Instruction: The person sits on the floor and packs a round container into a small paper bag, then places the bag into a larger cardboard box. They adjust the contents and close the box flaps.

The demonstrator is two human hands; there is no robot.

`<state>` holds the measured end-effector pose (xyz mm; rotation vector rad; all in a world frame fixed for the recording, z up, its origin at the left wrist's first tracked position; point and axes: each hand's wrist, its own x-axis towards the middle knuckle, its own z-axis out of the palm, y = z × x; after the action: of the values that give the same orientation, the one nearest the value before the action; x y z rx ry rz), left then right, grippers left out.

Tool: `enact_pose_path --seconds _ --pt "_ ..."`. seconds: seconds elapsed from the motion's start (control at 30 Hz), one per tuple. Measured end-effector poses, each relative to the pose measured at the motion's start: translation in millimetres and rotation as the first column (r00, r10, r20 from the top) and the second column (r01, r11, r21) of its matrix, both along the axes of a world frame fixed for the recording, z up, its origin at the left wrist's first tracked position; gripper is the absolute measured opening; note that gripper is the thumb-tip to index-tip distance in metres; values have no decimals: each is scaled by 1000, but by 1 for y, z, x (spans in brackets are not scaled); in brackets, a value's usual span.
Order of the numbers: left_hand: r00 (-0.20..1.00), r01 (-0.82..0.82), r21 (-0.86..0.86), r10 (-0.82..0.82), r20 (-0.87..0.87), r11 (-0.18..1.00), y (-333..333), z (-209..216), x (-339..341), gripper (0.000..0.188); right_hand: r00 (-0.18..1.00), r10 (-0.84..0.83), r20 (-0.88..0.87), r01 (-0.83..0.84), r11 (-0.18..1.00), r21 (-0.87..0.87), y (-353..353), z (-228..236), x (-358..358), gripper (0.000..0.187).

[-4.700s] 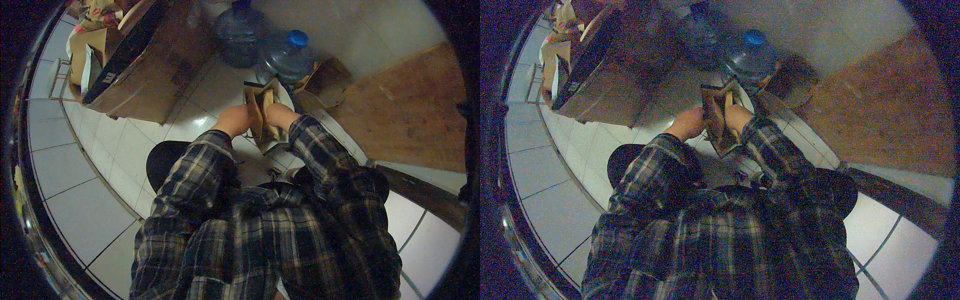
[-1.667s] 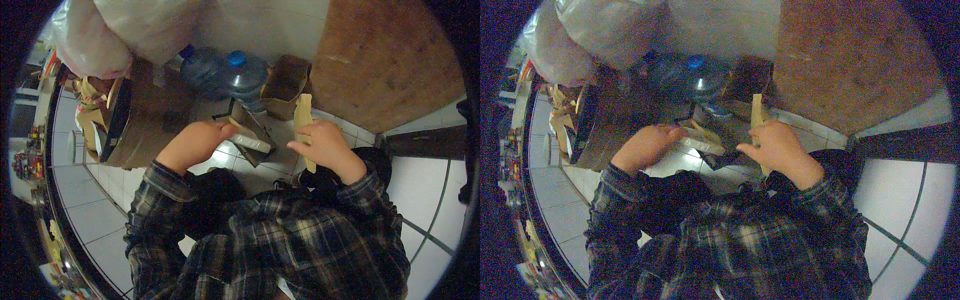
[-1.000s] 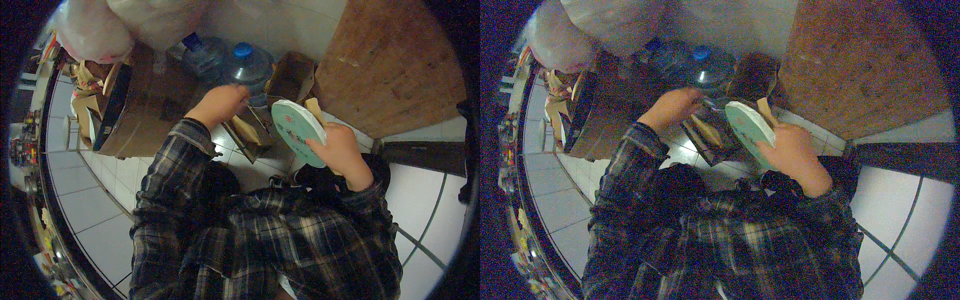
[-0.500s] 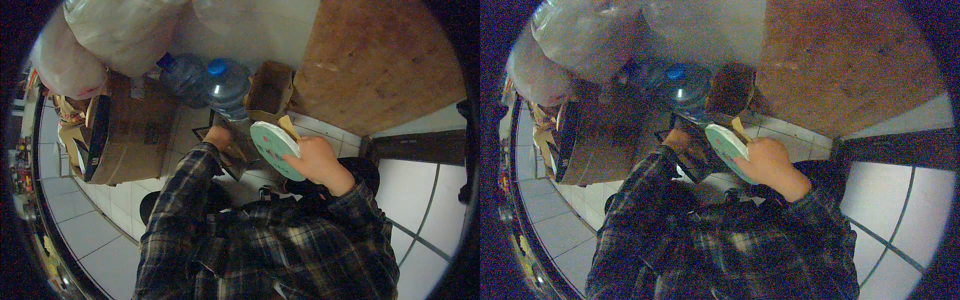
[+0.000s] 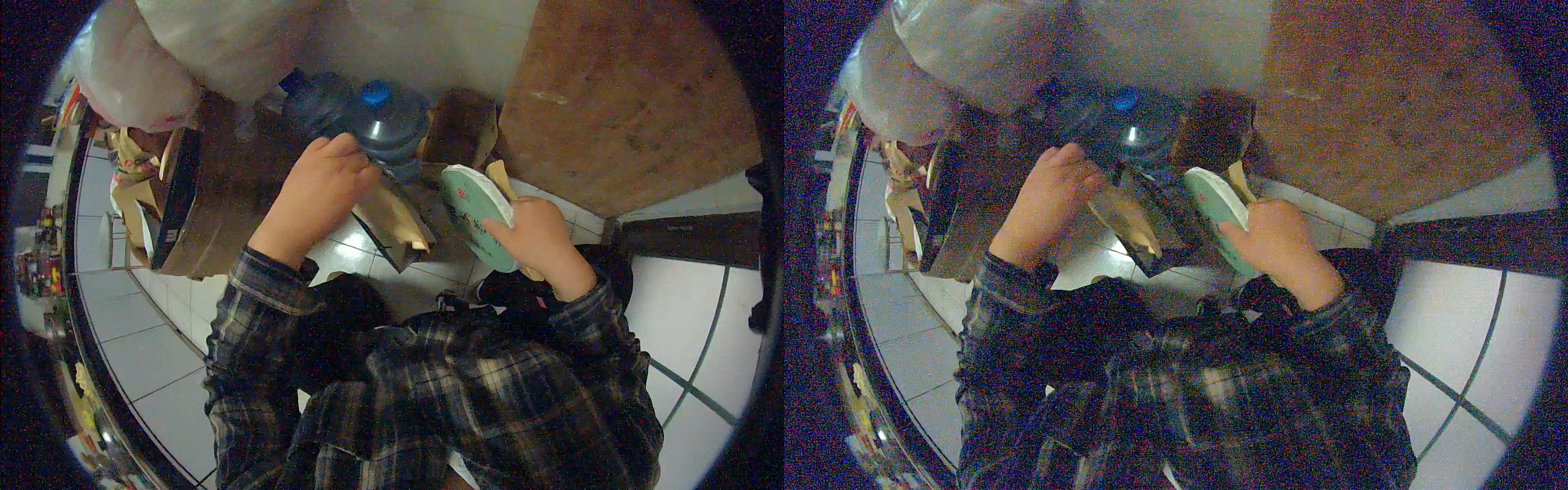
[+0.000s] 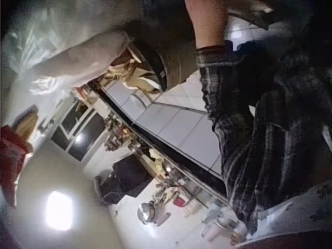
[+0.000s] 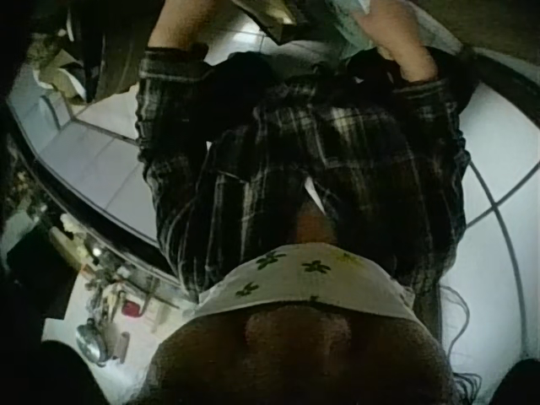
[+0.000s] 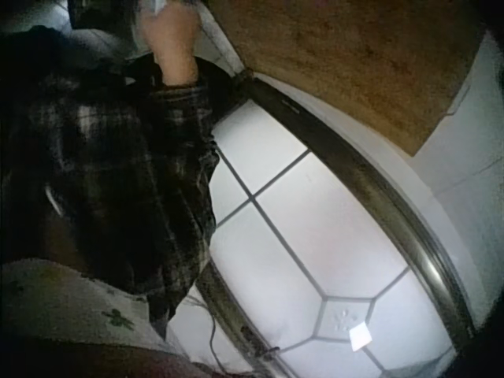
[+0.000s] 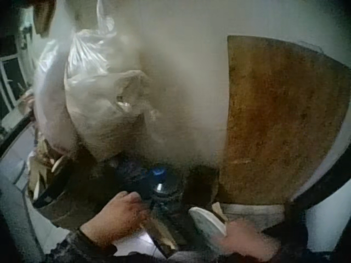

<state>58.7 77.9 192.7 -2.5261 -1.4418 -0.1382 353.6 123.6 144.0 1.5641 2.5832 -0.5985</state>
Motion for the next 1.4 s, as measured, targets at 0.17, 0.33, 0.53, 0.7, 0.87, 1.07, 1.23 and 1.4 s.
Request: enact_pose_path --seconds 0.17,0.33,0.53,0.7,0.87,1.07,1.23,1.4 --pt "989 145 -62 -142 39 988 4 11 39 12 999 33 -16 -33 999 9 -5 6 -3 45" --pt "975 206 -38 -202 89 978 20 13 74 6 987 73 -141 -61 994 91 -13 18 0 53" --pt "968 238 86 -243 54 967 42 17 98 6 953 -21 -303 36 998 44 -8 39 19 37" --pt "951 261 138 -279 134 955 51 17 105 7 960 -29 -279 53 995 82 -4 43 25 54" --pt "953 275 141 -289 89 951 50 16 112 10 969 -62 -239 101 983 153 -5 35 28 35" --pt "853 -81 136 -2 521 987 32 -20 58 23 949 -202 -241 259 938 231 2 32 42 35" --pt "895 -291 -492 415 162 821 -40 -101 30 42 937 -300 -178 337 909 244 14 35 62 48" --pt "905 -216 -568 382 189 794 -77 -165 66 59 934 -318 -164 356 864 355 23 25 66 43"
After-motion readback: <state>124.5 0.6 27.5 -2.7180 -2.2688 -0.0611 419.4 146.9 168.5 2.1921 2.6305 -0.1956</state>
